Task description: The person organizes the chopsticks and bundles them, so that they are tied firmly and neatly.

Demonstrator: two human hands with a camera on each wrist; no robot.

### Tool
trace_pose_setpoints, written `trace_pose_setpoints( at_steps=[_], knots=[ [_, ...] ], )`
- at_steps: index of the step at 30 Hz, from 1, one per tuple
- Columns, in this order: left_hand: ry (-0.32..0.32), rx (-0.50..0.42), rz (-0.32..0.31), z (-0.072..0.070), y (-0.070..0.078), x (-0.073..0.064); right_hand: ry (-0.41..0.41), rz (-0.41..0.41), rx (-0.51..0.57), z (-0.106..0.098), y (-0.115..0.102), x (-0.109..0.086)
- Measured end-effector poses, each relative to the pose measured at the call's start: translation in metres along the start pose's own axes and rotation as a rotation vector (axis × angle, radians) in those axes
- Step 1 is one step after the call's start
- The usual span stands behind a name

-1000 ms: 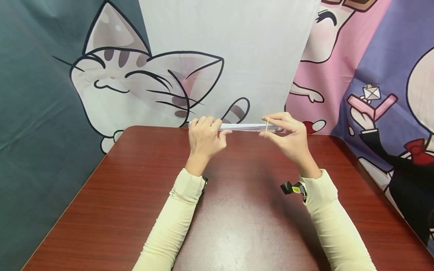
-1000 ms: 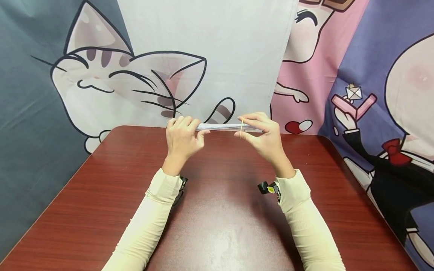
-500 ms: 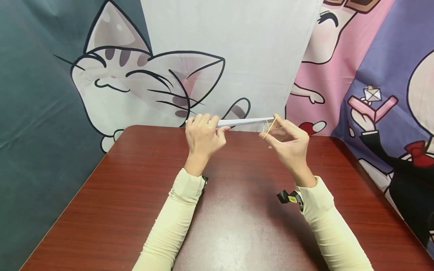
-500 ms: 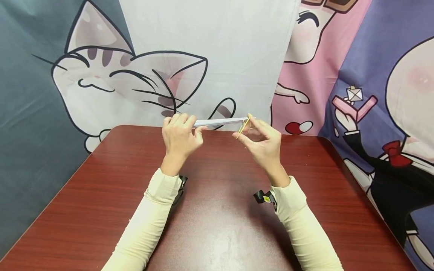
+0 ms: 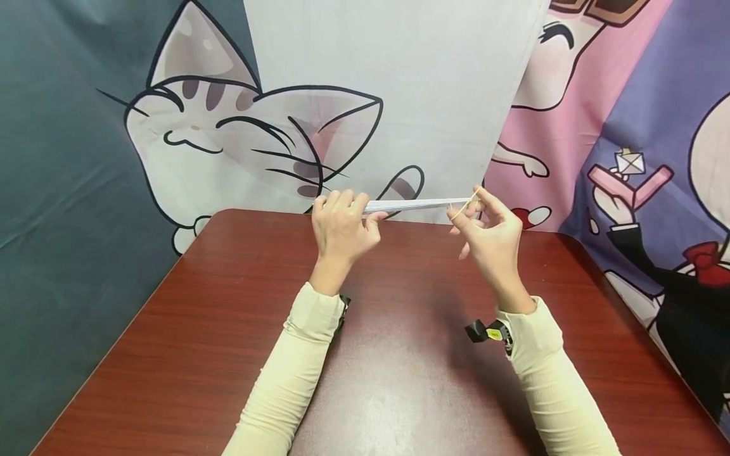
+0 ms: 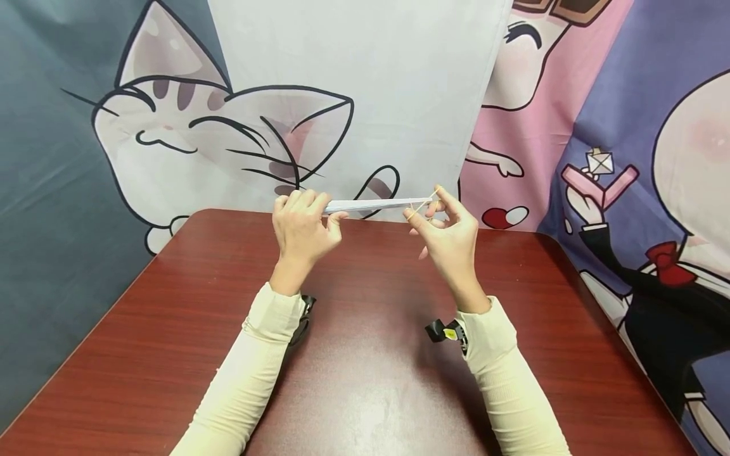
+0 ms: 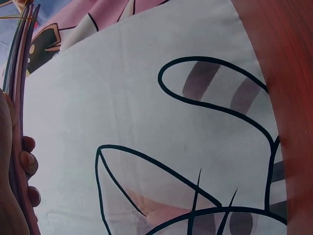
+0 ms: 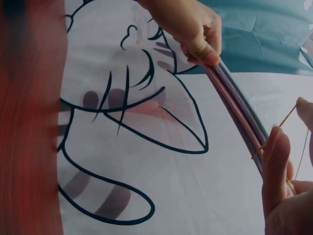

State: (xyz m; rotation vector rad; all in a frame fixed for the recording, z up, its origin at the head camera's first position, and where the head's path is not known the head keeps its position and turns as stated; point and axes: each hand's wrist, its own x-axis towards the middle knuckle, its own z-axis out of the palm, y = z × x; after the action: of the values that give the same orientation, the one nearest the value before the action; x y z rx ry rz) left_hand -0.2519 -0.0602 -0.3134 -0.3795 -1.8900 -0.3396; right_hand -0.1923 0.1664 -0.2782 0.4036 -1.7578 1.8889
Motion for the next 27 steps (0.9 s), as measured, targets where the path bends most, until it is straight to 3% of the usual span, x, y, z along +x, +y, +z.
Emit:
trace_pose_setpoints(
  at_steps=[8, 15, 21, 27],
  knots=[
    [-0.004, -0.026, 0.002, 0.000, 0.000, -0.001, 0.043, 0.074, -0.013, -0.011, 0.019, 0.012],
    [0.018, -0.041, 0.015, 0.001, 0.002, -0.001, 0.037, 0.131, -0.002, -0.013, 0.022, 0.016],
    [-0.003, -0.062, 0.069, 0.002, 0.007, -0.001, -0.026, 0.162, 0.037, -0.014, 0.026, 0.018],
    [-0.034, -0.069, 0.084, 0.003, 0.010, -0.002, -0.143, 0.078, 0.017, -0.013, 0.030, 0.018]
  ],
)
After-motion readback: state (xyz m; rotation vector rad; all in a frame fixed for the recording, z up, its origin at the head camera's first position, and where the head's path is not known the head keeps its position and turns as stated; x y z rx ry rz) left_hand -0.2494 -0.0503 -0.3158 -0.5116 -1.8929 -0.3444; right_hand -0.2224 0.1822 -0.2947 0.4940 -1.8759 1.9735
